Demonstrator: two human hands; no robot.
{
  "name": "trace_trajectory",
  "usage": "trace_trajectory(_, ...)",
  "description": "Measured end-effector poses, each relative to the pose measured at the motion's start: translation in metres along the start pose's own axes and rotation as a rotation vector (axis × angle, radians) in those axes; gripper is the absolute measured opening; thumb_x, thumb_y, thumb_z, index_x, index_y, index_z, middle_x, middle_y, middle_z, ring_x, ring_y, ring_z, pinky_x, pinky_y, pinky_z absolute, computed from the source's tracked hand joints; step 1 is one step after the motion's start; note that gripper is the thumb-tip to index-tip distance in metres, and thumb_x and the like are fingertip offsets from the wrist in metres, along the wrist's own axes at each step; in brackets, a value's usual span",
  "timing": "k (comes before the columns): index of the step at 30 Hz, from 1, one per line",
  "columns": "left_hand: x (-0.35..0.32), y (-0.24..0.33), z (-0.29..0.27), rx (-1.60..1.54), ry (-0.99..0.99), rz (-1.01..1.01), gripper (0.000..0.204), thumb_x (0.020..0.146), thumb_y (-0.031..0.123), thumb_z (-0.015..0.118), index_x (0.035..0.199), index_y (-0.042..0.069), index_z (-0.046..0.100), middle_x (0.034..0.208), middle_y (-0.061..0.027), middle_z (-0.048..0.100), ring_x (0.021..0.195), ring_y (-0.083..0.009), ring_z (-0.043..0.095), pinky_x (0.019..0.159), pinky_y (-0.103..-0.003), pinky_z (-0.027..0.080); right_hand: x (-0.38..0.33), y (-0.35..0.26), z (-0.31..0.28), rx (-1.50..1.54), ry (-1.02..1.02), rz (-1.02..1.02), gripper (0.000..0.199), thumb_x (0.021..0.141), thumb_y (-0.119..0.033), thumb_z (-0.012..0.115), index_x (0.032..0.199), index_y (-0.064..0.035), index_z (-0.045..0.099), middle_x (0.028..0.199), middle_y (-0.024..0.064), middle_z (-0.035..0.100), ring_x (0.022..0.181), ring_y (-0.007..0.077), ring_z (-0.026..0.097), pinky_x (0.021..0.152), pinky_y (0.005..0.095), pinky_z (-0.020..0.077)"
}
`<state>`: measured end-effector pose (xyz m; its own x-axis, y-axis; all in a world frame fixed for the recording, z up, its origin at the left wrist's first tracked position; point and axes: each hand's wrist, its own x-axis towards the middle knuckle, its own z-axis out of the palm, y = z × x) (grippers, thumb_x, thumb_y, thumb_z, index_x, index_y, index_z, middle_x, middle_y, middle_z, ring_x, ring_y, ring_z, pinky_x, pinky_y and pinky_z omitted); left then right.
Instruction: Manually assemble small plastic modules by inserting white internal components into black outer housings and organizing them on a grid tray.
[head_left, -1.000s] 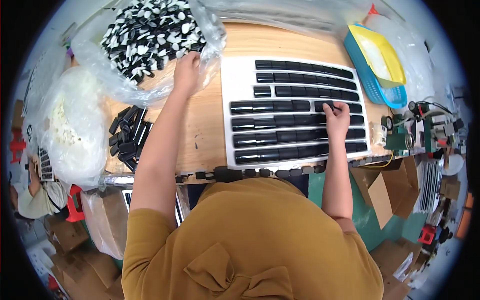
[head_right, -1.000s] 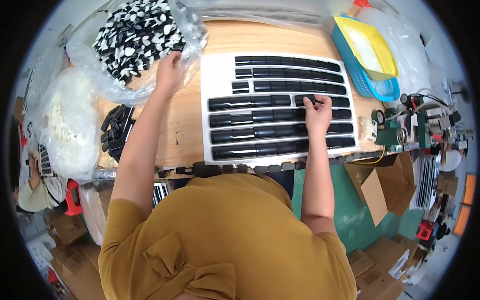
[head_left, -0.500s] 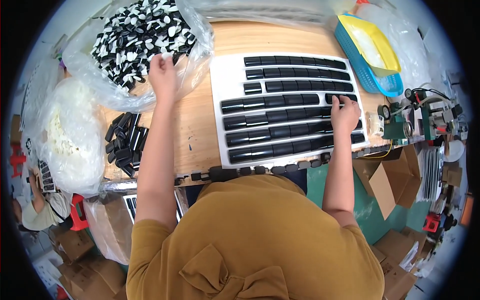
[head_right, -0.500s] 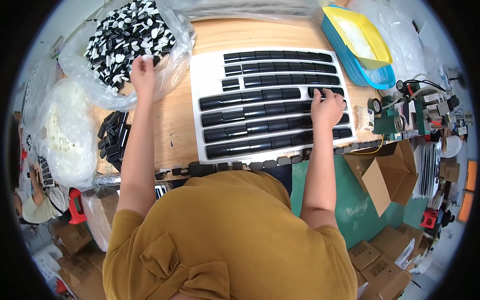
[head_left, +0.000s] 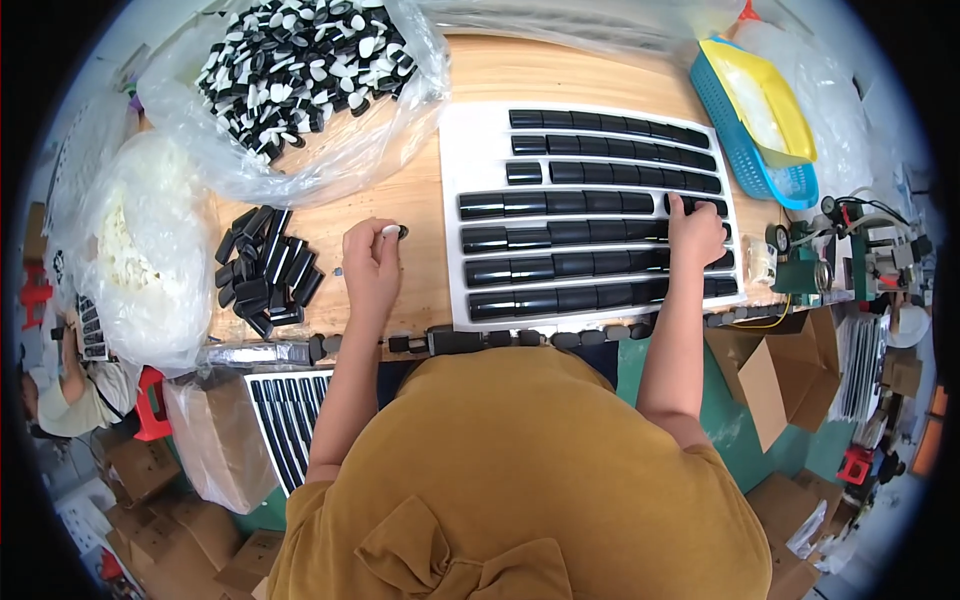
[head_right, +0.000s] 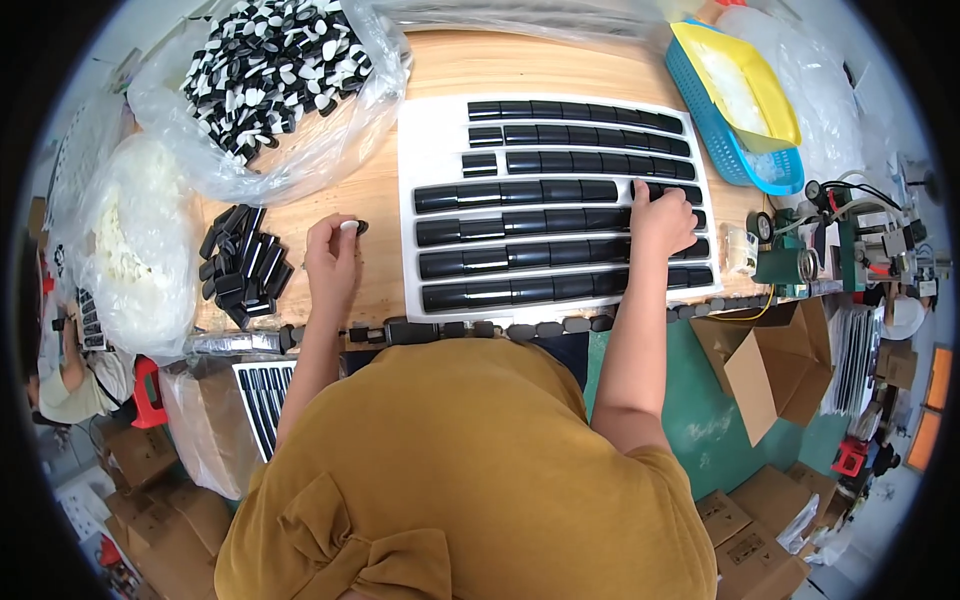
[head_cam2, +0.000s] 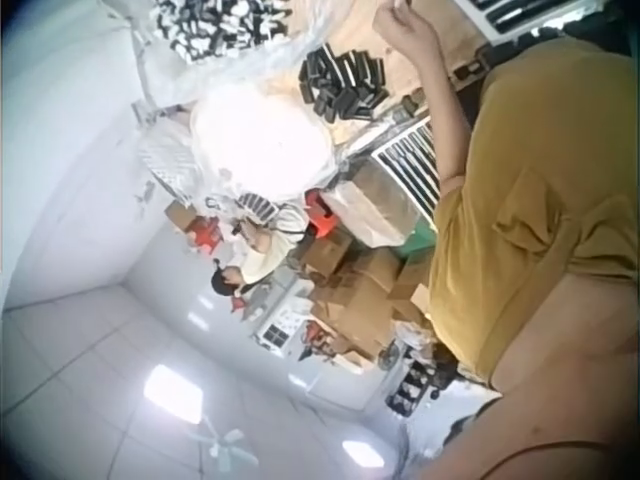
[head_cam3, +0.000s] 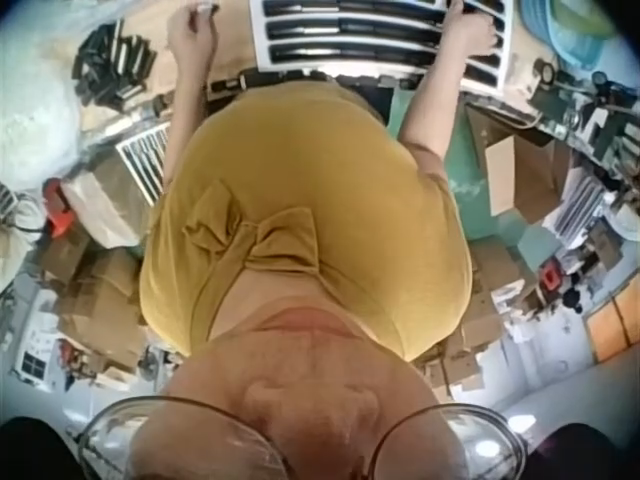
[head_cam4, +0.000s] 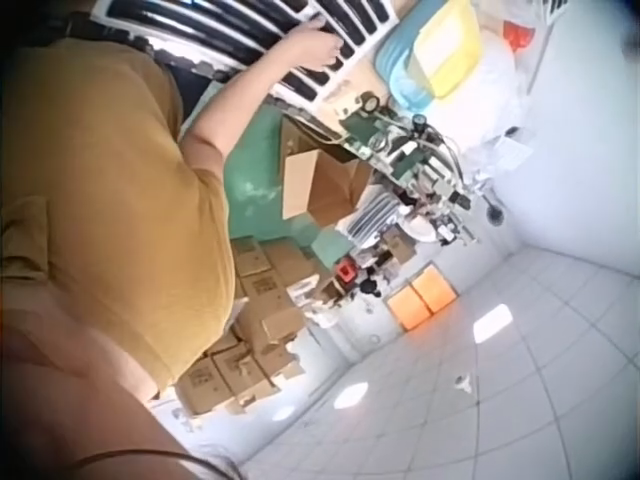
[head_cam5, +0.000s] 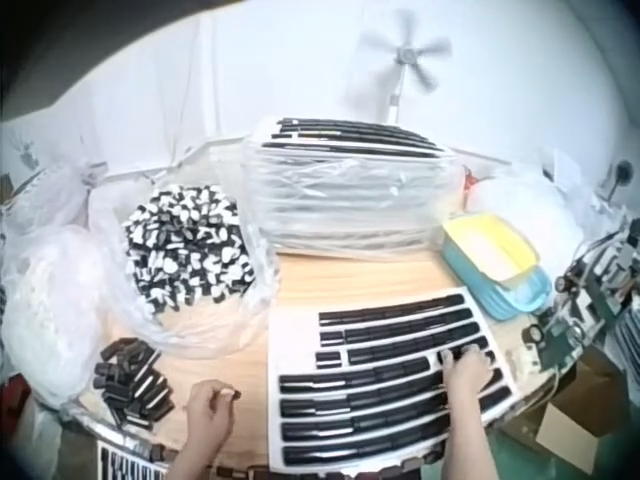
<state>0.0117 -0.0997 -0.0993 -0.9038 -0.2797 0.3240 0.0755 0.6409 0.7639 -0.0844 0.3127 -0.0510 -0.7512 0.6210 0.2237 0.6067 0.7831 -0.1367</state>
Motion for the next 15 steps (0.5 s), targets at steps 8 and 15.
trace_trajectory(8, -0.004, -0.004, 0.000, 0.025, -0.007, 0.101, 0.029, 0.074, -0.003, 0.069, 0.101, 0.006, 0.063, 0.109, -0.0120, 0.058, 0.111, -0.0303, 0.052, 0.093, -0.036, 0.043, 0.012, 0.008, 0.006, 0.116, -0.123, 0.081, 0.053, 0.071, -0.046, 0.078, 0.104, -0.0083, 0.062, 0.106, 0.0127, 0.065, 0.105, 0.0331, 0.058, 0.085, 0.0468, 0.0473)
trace_trajectory(15, -0.003, 0.000, -0.005, 0.008, -0.021, 0.074, 0.028, 0.072, 0.000, 0.073, 0.098, 0.006, 0.065, 0.106, -0.0122, 0.060, 0.111, -0.0315, 0.052, 0.094, -0.038, 0.042, 0.002, 0.011, 0.015, 0.507, 0.121, -0.117, 0.046, 0.071, -0.020, 0.082, 0.105, -0.0032, 0.055, 0.095, 0.0123, 0.067, 0.083, 0.0295, 0.065, 0.077, 0.0384, 0.0501)
